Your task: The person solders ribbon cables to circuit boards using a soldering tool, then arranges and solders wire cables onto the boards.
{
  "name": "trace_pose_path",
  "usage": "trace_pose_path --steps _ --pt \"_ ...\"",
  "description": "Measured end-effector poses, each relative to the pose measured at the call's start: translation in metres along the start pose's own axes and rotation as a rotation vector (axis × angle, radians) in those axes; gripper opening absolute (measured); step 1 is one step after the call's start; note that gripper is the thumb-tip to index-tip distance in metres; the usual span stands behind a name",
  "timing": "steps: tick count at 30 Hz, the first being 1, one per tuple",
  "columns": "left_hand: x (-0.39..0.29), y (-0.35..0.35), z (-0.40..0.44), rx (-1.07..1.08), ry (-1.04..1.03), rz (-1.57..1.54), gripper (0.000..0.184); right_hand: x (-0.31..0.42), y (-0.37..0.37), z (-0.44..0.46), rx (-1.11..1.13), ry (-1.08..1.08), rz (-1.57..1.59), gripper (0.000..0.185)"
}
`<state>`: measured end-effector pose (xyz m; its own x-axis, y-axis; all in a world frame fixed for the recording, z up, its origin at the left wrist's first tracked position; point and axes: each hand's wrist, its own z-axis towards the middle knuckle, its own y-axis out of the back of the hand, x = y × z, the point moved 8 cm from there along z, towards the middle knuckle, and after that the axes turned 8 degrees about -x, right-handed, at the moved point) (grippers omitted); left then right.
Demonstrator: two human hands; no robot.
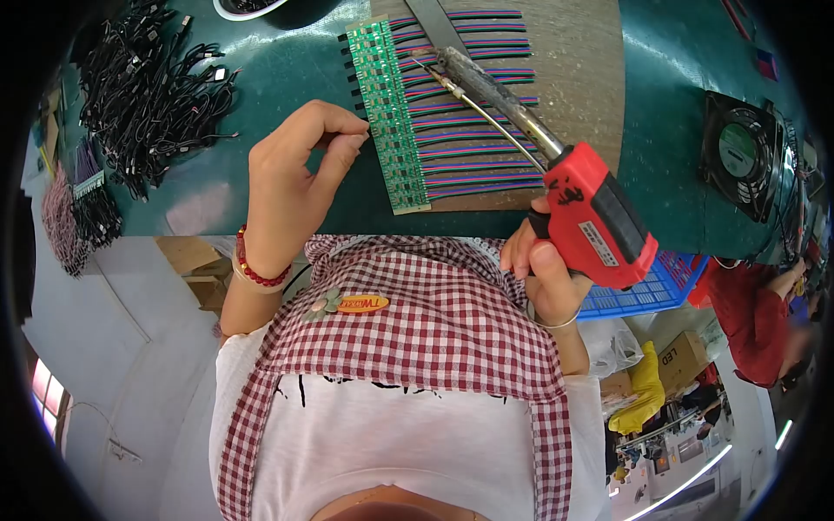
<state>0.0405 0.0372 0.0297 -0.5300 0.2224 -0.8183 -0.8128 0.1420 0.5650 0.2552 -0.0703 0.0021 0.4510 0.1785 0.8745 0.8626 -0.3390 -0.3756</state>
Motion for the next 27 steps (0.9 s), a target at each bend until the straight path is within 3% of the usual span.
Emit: trace_pose_path --steps 6,8,14,18,20,21,27 --pt "0.014 0.010 -0.005 -0.049 0.106 0.029 0.006 -0.004 0.003 -0.008 0.029 -0.013 -0.106 0.047" --pt "0.042 0.006 -0.013 0.011 0.307 -0.070 0.007 -0.005 0.005 -0.013 0.026 -0.021 -0.120 0.049" --pt "0.035 0.014 -0.005 -0.008 0.050 0.273 0.011 -0.009 0.011 -0.017 0.009 -0.058 -0.169 0.051" --pt "0.028 0.016 -0.005 -0.025 0.118 0.297 0.011 -0.011 0.015 -0.023 0.025 -0.062 -0.184 0.050" --pt "0.033 0.007 -0.008 -0.019 0.224 -0.048 0.011 -0.011 0.014 -0.025 0.030 -0.059 -0.187 0.049" --pt "0.038 -0.004 -0.012 0.097 0.391 -0.191 0.013 -0.010 0.011 -0.026 0.051 -0.053 -0.200 0.049" --pt "0.047 -0.024 -0.007 0.270 0.474 -0.328 0.019 -0.019 0.016 -0.036 0.117 -0.030 -0.319 0.048"
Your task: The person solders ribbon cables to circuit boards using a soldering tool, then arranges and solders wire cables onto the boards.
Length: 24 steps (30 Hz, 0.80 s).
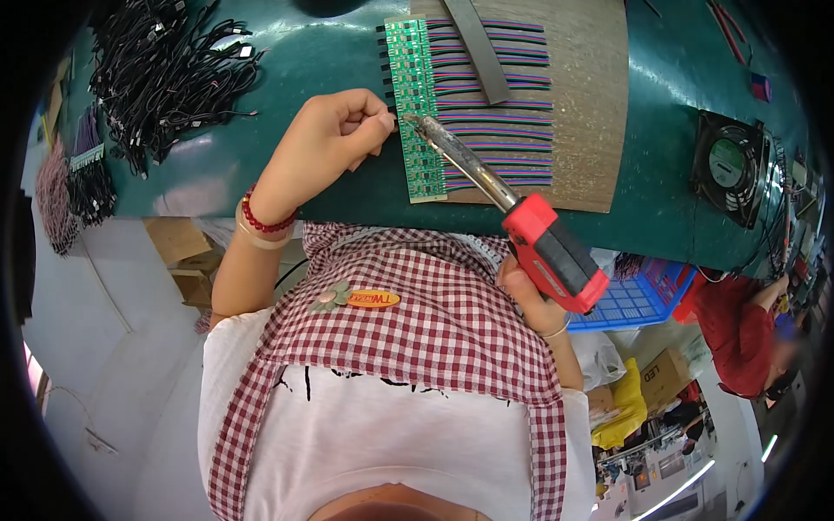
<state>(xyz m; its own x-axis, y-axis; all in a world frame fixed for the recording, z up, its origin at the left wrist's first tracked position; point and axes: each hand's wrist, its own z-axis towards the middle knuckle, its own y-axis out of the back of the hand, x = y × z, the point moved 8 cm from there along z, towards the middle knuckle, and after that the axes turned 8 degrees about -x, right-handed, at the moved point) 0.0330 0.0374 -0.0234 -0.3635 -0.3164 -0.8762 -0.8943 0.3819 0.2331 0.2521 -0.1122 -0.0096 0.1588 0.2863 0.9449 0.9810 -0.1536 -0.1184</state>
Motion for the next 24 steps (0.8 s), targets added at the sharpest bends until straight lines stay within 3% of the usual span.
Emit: trace_pose_path --steps 4,24 --pt "0.0018 -0.0045 0.0059 0.045 -0.081 0.037 0.016 -0.0046 0.0014 -0.0020 -0.005 -0.015 -0.041 0.047" --pt "0.0082 -0.0074 0.0107 0.081 -0.033 -0.026 0.016 -0.0054 0.0006 -0.0076 0.004 -0.010 -0.068 0.046"
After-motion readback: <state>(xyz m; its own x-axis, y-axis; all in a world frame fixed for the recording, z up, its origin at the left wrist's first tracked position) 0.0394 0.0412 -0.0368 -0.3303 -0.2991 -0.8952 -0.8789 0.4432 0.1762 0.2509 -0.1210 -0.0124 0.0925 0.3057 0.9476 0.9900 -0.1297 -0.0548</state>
